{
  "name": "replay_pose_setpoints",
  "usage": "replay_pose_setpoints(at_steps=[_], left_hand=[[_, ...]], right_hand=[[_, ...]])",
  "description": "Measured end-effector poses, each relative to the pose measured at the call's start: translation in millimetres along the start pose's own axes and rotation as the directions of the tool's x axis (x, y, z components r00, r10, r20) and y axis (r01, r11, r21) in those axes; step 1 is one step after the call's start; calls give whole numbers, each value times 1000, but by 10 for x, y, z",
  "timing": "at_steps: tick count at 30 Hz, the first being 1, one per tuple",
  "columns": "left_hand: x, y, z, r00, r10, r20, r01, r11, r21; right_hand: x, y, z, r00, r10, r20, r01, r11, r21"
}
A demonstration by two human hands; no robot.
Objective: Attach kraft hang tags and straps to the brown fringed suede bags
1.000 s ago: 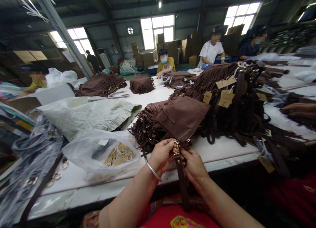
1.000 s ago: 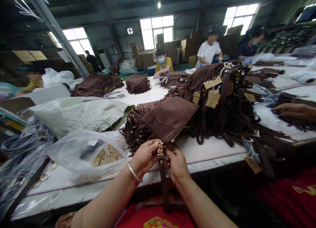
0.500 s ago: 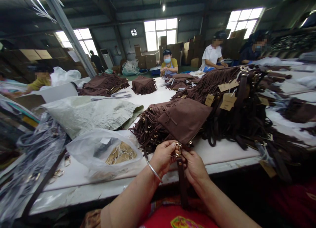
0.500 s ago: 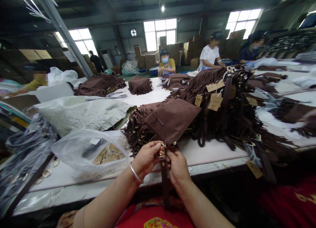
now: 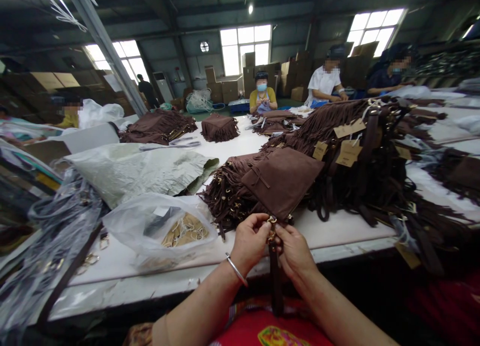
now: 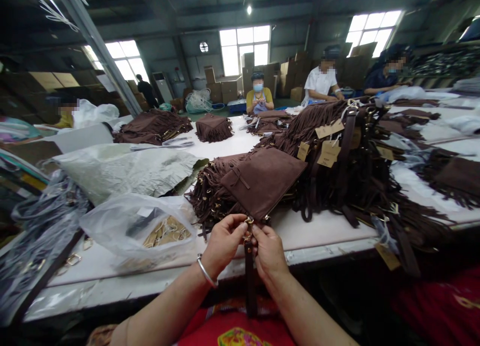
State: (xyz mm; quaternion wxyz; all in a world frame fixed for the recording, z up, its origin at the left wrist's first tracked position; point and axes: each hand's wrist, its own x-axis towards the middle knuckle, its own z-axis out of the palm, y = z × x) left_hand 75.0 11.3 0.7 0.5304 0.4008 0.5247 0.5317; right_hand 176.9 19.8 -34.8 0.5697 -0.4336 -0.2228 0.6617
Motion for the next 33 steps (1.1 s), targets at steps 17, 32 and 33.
replay_pose_setpoints(at_steps=[17, 32, 33], left_hand=[[92, 186, -13, 871, 491, 20, -455, 791, 410], [-230, -117, -103, 973, -224, 52, 230, 950, -211], [-234, -114, -99, 970, -234, 64, 242, 955, -174]], right_hand=[[15, -47, -77, 985, -163, 52, 171, 950, -261], [-312, -207, -494, 953, 26, 302, 84, 934, -347], [-319, -208, -484, 947, 63, 314, 41, 949, -314]])
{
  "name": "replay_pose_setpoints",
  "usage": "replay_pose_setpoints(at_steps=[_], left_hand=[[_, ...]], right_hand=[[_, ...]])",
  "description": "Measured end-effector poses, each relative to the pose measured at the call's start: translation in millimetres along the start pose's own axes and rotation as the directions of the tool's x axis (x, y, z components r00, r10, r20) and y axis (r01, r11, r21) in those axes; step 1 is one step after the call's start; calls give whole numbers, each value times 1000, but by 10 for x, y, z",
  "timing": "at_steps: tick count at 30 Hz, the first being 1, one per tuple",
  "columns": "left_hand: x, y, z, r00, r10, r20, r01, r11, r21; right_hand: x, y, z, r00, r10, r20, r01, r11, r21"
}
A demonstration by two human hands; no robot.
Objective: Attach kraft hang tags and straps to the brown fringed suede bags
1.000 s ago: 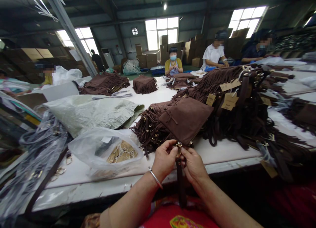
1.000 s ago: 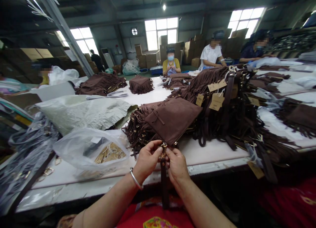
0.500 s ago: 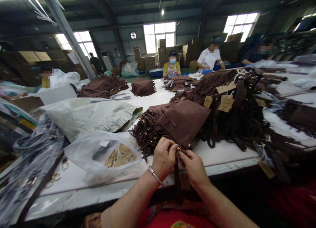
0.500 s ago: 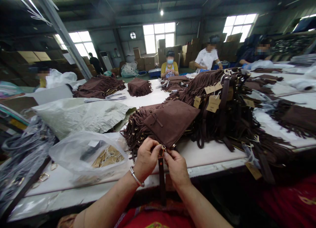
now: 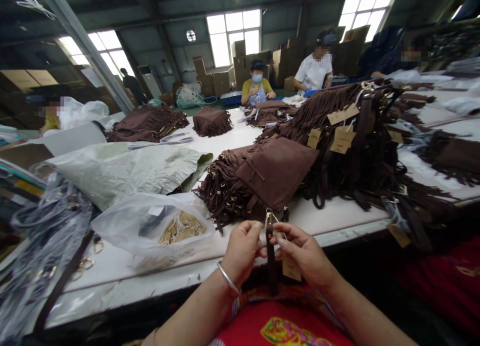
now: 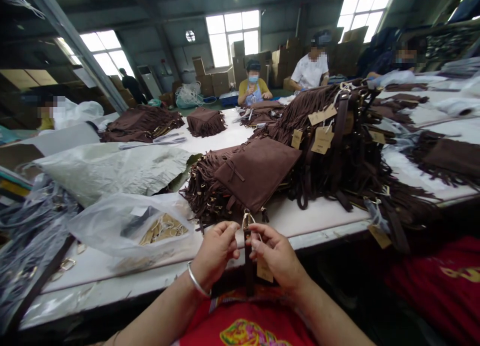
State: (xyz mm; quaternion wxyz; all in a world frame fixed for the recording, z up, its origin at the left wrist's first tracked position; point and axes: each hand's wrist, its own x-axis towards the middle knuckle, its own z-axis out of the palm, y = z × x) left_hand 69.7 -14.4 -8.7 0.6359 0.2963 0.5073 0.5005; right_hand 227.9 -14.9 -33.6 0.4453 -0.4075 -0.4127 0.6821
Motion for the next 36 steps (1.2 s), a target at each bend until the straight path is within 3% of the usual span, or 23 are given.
replay_pose_setpoints(at_steps=[4, 8, 12, 15, 18, 20, 23, 27, 31, 36], left_hand=[[34, 34, 15, 1000, 4, 4, -5, 979, 202], [121, 30, 47, 968, 244, -57, -182, 841, 510], [184, 51, 34, 853, 512, 97, -424, 573, 701], [151, 113, -32, 767, 623, 154, -532, 484, 695], [33, 146, -105, 775, 617, 137, -559, 569, 604], [-63, 119, -134, 831, 538, 143, -536, 703, 468], [-169, 26, -140, 927, 326, 184, -361, 909, 211], [-218, -58, -103, 970, 224, 99, -221, 974, -42], [-276, -69, -38, 994, 97, 46, -98, 995, 4], [-364, -80, 1, 991, 41, 129, -64, 981, 183]], right_hand=[[3, -20, 33, 997, 77, -16, -74, 988, 138], [35, -42, 45, 994, 84, -72, -77, 993, 86], [73, -24, 29, 996, 56, -63, -54, 998, 33], [64, 17, -17, 997, 35, -73, -31, 998, 54], [21, 47, -58, 996, 37, -76, -34, 999, 37], [-13, 45, -57, 998, 19, -63, -19, 1000, 2], [-54, 6, -13, 998, -31, -46, 29, 998, -48], [-78, -66, 48, 1000, -21, 0, 21, 990, -142], [-51, -100, 97, 999, 25, 20, -21, 982, -185], [17, -88, 172, 991, 113, 73, -119, 989, 89]])
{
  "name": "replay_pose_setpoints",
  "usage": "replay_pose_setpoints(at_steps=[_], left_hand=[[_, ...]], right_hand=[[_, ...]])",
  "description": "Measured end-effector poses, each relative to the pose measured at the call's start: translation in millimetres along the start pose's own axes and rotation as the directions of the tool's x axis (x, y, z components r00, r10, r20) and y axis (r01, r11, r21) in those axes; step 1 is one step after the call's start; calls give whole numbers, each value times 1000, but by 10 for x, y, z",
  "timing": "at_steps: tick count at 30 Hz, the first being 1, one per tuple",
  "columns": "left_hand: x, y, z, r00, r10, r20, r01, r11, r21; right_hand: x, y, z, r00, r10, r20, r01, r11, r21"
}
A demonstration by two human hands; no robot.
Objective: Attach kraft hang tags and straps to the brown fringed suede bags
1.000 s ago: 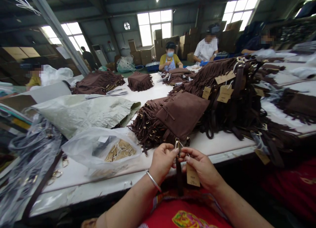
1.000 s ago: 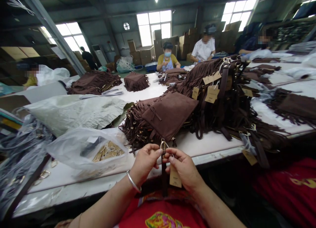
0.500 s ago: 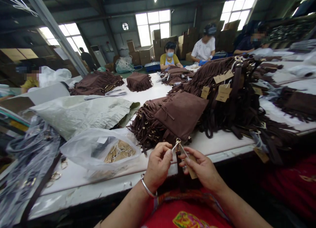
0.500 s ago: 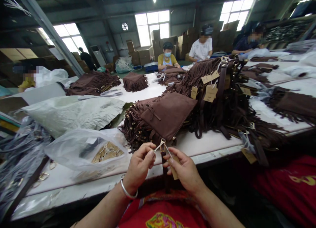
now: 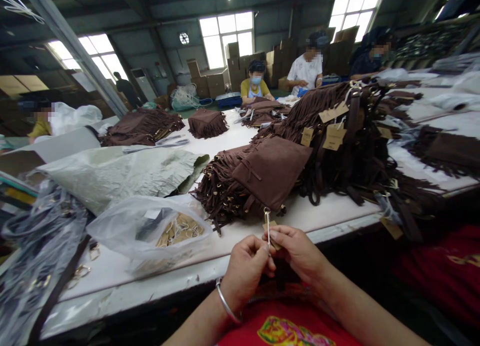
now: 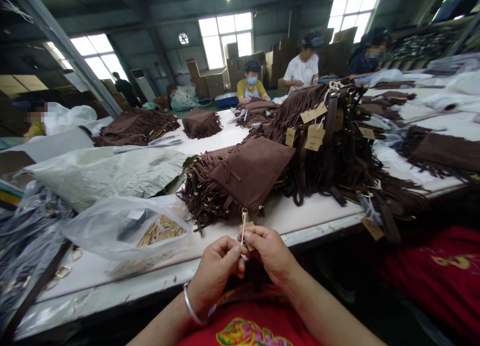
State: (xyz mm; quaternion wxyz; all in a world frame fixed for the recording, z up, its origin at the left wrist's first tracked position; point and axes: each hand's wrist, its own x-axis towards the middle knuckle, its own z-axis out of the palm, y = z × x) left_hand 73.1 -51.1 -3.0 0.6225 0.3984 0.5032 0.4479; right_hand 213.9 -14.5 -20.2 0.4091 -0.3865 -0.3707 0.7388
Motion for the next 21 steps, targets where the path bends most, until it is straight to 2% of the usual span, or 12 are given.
replay_pose_setpoints(at_steps=[8, 11, 15, 18, 21], left_hand=[[8, 8, -30, 997, -74, -1, 74, 991, 112], [14, -30, -27, 999, -45, -24, 48, 985, 168], [18, -65, -45, 1000, -15, 1, 14, 969, 248], [55, -31, -76, 997, 68, -27, -57, 953, 297], [143, 21, -82, 990, 130, -61, -109, 956, 274]], right_hand=[[-6, -20, 29, 1000, 6, 15, -5, 998, -56], [-7, -28, 20, 1000, -6, -6, 5, 994, -107], [9, -35, -5, 998, -25, -52, 14, 980, -198], [12, -47, -20, 993, -80, -88, 50, 952, -303], [-6, -71, -14, 986, -136, -100, 82, 903, -423]])
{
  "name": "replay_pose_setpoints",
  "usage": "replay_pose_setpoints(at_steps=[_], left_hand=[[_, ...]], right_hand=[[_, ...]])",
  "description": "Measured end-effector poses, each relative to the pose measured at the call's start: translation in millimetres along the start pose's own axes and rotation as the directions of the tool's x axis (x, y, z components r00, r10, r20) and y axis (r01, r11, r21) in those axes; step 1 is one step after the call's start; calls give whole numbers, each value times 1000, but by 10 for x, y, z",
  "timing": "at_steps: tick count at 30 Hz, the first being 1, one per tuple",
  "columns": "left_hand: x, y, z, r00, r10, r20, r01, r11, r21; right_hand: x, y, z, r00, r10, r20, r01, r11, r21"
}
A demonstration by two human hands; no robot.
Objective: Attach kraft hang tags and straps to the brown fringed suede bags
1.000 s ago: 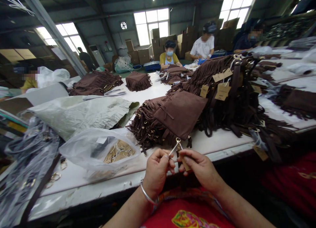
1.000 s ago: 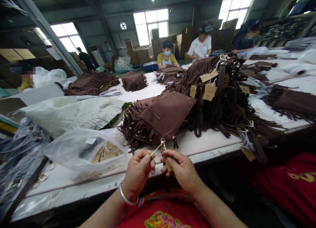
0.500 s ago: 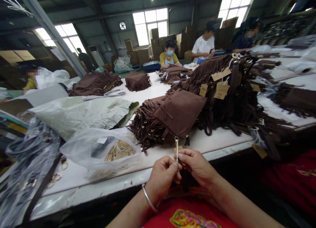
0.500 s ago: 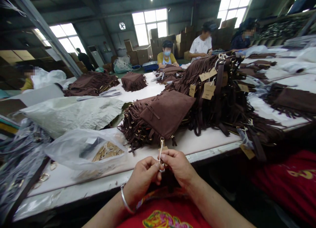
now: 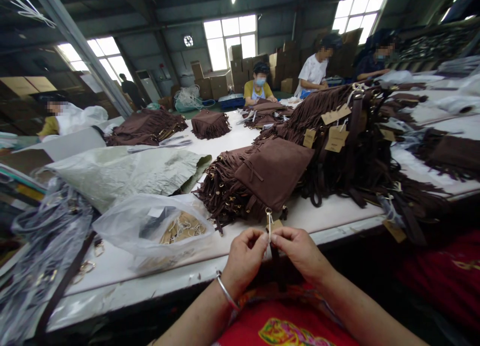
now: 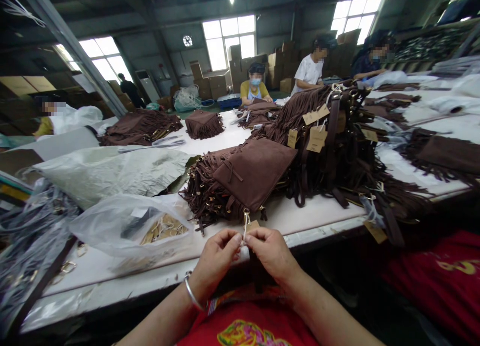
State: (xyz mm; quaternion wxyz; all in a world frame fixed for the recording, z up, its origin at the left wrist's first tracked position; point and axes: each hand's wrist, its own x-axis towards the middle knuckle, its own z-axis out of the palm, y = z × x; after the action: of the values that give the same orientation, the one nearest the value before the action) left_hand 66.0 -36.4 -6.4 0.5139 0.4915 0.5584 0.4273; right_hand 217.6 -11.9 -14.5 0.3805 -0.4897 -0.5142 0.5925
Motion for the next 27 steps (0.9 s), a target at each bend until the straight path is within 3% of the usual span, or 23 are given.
replay_pose_setpoints(at_steps=[5, 10, 15, 17, 21, 24, 27], left_hand=[[136, 4, 75, 996, -94, -9, 91, 979, -182], [130, -29, 69, 995, -98, 20, 98, 927, -363], [106, -2, -23, 956, -85, 282, 253, 728, -637], [112, 9, -56, 939, -55, 340, 262, 754, -602], [119, 27, -124, 932, -96, 349, 212, 926, -312], [109, 56, -163, 911, -125, 393, 237, 938, -252], [106, 103, -198, 887, -94, 451, 225, 942, -248]], right_hand=[[-36, -45, -6, 998, -59, -14, 56, 989, -140], [-26, 15, -29, 995, -71, -66, 57, 979, -198], [-9, 86, -15, 996, -55, -76, 41, 984, -173], [-20, 86, -21, 995, -71, -76, 62, 991, -119], [-69, 64, -46, 987, -28, -161, 45, 994, 104], [-103, 54, -20, 987, 22, -157, 28, 950, 310], [-113, 48, 35, 989, 6, -149, 56, 911, 409]])
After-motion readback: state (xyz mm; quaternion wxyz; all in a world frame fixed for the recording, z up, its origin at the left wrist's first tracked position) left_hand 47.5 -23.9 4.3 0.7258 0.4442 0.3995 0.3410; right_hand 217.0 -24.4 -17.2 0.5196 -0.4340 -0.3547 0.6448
